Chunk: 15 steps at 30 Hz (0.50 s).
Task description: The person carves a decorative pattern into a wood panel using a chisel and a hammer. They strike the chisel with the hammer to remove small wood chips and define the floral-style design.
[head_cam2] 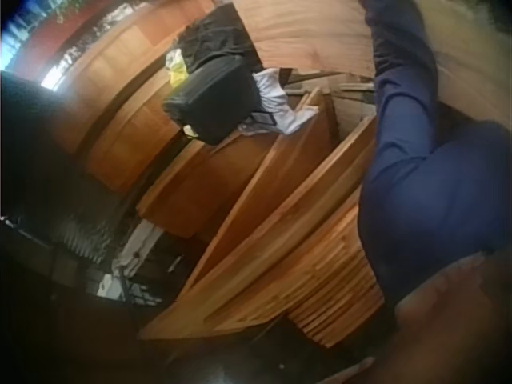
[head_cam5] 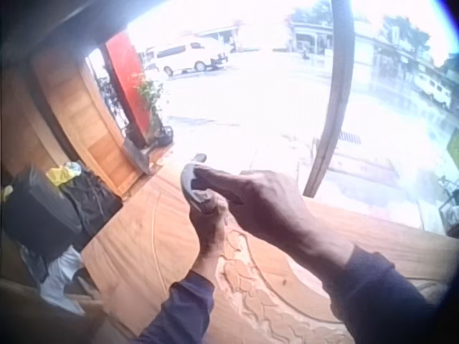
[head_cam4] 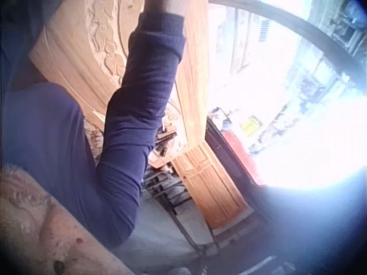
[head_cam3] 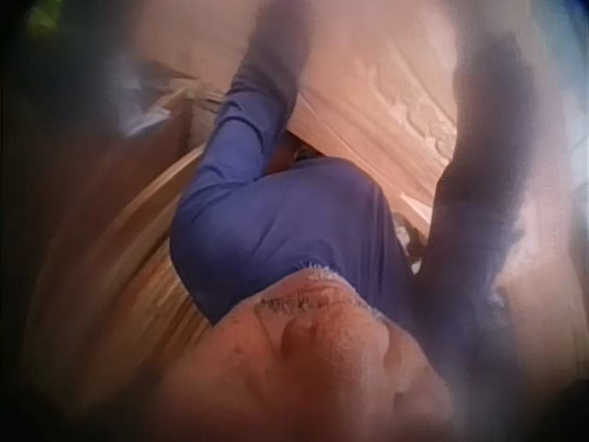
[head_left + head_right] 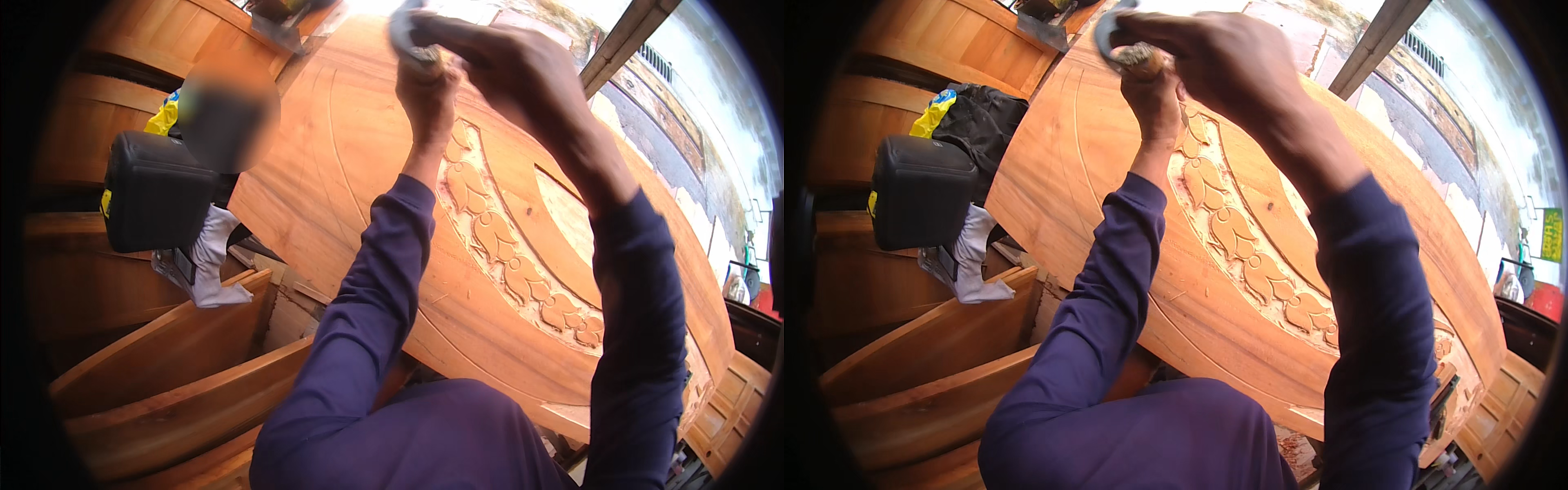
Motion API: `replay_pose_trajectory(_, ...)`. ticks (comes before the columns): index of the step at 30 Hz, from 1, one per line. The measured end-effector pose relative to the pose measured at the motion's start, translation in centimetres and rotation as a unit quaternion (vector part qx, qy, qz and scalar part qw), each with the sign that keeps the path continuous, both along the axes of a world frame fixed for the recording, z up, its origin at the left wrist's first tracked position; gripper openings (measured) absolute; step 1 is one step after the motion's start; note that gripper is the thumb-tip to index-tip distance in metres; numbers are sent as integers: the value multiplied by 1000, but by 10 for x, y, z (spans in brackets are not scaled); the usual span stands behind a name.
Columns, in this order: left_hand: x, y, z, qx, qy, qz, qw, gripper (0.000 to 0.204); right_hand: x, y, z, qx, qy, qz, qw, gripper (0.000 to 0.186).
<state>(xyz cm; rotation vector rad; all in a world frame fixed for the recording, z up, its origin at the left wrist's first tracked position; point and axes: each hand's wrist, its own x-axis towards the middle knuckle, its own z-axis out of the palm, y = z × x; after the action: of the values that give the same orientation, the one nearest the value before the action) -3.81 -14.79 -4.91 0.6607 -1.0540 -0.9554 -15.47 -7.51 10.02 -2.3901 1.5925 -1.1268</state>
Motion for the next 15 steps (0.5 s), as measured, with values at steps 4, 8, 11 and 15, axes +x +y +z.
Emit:
replay_pose_trajectory(4,31,16,12,80,177,-93,977,21,-30,51,-56,-20,-203,-103,974,59)
replay_pose_trajectory(8,41,24,4,78,148,-12,986,23,-32,143,-108,118,-342,-196,911,51)
replay_pose_trajectory(11,40,24,0,74,127,16,989,23,-24,205,-133,216,-449,-200,844,52)
replay_pose_trajectory(15,34,15,6,60,133,13,989,24,-14,262,-147,278,-512,-241,776,42)
